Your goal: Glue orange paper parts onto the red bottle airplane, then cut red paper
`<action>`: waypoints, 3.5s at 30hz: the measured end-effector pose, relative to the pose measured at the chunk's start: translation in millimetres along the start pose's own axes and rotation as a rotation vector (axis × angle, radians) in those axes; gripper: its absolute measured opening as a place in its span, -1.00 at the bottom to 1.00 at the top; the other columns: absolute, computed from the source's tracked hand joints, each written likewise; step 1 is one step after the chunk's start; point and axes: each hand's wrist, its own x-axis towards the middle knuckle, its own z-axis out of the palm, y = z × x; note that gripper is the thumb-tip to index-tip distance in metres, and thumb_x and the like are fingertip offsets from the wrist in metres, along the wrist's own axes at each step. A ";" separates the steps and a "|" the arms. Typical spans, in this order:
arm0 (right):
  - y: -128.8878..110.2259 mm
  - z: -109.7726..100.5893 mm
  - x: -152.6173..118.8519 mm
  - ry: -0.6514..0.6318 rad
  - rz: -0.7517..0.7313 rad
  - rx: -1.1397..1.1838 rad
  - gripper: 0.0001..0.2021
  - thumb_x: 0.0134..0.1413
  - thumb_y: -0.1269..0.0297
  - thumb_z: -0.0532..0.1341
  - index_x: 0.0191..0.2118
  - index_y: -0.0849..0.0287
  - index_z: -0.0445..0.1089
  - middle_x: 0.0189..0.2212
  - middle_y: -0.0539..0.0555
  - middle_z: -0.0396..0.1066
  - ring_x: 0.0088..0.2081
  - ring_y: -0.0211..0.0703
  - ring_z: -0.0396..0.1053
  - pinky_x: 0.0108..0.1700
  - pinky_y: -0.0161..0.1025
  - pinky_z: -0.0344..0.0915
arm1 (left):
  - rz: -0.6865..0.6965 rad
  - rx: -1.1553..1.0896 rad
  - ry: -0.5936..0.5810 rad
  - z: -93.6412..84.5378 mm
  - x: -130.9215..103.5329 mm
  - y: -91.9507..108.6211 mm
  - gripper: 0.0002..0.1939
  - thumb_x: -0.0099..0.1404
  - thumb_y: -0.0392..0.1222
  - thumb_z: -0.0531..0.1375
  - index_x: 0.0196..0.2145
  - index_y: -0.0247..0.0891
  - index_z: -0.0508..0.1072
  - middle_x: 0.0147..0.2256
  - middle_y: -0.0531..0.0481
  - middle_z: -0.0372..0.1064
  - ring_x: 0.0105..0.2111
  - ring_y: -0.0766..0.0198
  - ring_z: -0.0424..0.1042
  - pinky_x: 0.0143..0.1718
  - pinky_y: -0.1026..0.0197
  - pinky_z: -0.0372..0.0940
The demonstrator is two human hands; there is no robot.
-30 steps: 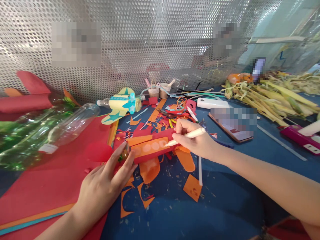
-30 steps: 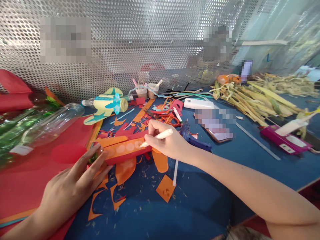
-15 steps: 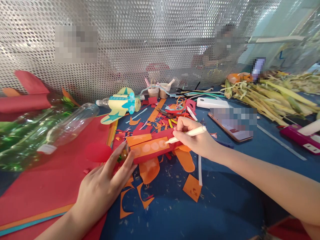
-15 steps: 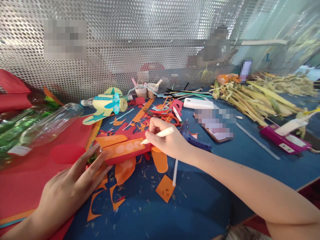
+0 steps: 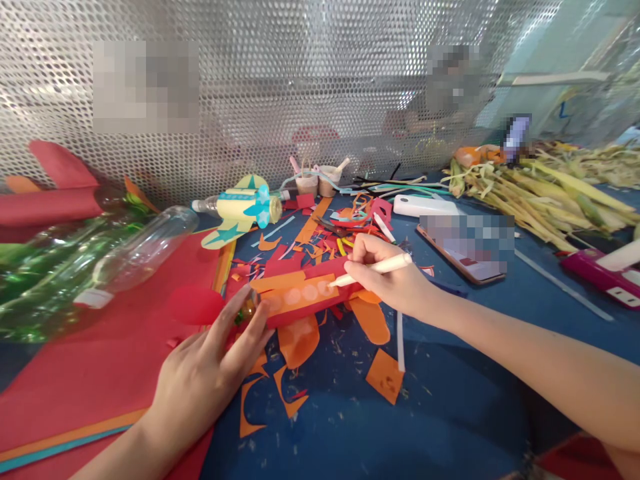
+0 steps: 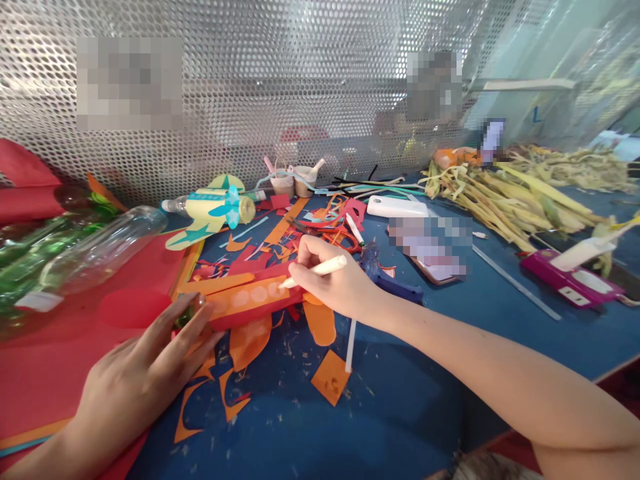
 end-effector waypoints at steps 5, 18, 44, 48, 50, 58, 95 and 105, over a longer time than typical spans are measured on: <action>0.6 -0.3 -1.4 -0.005 -0.001 0.010 -0.76 0.12 0.38 0.14 -0.50 0.10 0.06 -0.62 -0.17 0.03 -0.59 -0.40 -0.01 -0.56 -0.34 -0.03 | 0.014 0.003 0.016 -0.3 1.0 0.4 -0.65 0.38 -0.16 0.07 0.08 -0.30 0.24 -0.03 -0.30 0.45 -0.56 0.15 0.45 -0.52 0.15 0.20; 1.5 0.9 -1.1 -0.020 -0.015 0.020 -0.76 0.15 0.36 0.14 -0.48 0.10 0.06 -0.61 -0.18 0.03 -0.59 -0.41 -0.02 -0.57 -0.35 -0.03 | 0.012 0.003 0.009 -2.6 3.3 0.3 -0.69 0.40 -0.17 0.04 0.06 -0.29 0.25 -0.03 -0.30 0.45 -0.61 0.20 0.40 -0.54 0.16 0.17; -0.3 -0.1 -0.9 -0.042 0.008 0.007 -0.76 0.13 0.37 0.14 -0.49 0.11 0.05 -0.61 -0.17 0.04 -0.60 -0.41 -0.02 -0.57 -0.33 -0.07 | 0.014 -0.012 0.013 -1.5 1.6 -0.8 -0.65 0.35 -0.16 0.12 0.07 -0.28 0.31 0.00 -0.30 0.44 -0.57 0.20 0.45 -0.54 0.15 0.21; -0.5 -0.9 -0.8 -0.049 0.011 0.013 -0.76 0.13 0.37 0.14 -0.49 0.10 0.06 -0.62 -0.17 0.05 -0.60 -0.40 -0.01 -0.56 -0.33 -0.07 | -0.016 -0.002 -0.024 -3.1 3.0 0.5 -0.74 0.39 -0.16 0.06 0.00 -0.20 0.36 -0.01 -0.22 0.46 -0.56 0.21 0.47 -0.57 0.15 0.25; -0.1 -1.4 -0.9 -0.045 0.003 0.007 -0.76 0.12 0.40 0.13 -0.49 0.10 0.05 -0.61 -0.16 0.06 -0.59 -0.39 0.01 -0.55 -0.32 -0.06 | -0.003 0.009 -0.012 -2.9 3.5 0.9 -0.73 0.40 -0.16 0.05 0.01 -0.23 0.35 -0.03 -0.25 0.47 -0.57 0.21 0.47 -0.58 0.15 0.27; -1.8 0.1 0.1 0.000 0.023 0.011 -0.75 0.12 0.36 0.14 -0.50 0.10 0.05 -0.63 -0.18 0.03 -0.60 -0.40 -0.02 -0.56 -0.33 -0.05 | 0.008 0.030 -0.025 -2.0 1.8 0.3 -0.70 0.41 -0.17 0.02 0.05 -0.26 0.30 -0.03 -0.28 0.46 -0.56 0.18 0.48 -0.57 0.13 0.31; 18.2 0.1 9.2 0.421 0.141 0.378 -0.66 0.18 0.03 0.15 -0.50 0.08 0.09 -0.70 -0.18 -0.01 -0.60 -0.31 0.00 -0.49 -0.29 0.00 | -0.093 -0.094 0.027 -1.3 6.1 0.7 -0.29 0.36 -0.14 0.13 0.32 -0.36 -0.13 -0.07 -0.28 0.50 -0.39 0.11 0.57 -0.45 0.20 0.38; 13.0 4.7 5.3 0.412 0.175 0.363 -0.83 0.09 0.21 0.23 -0.38 0.08 0.20 -0.55 -0.13 0.24 -0.44 -0.30 0.25 -0.35 -0.29 0.18 | -0.135 -0.050 -0.029 -2.1 7.4 2.3 -0.42 0.35 -0.14 0.13 0.25 -0.34 0.08 0.04 -0.23 0.43 -0.55 0.21 0.51 -0.52 0.17 0.31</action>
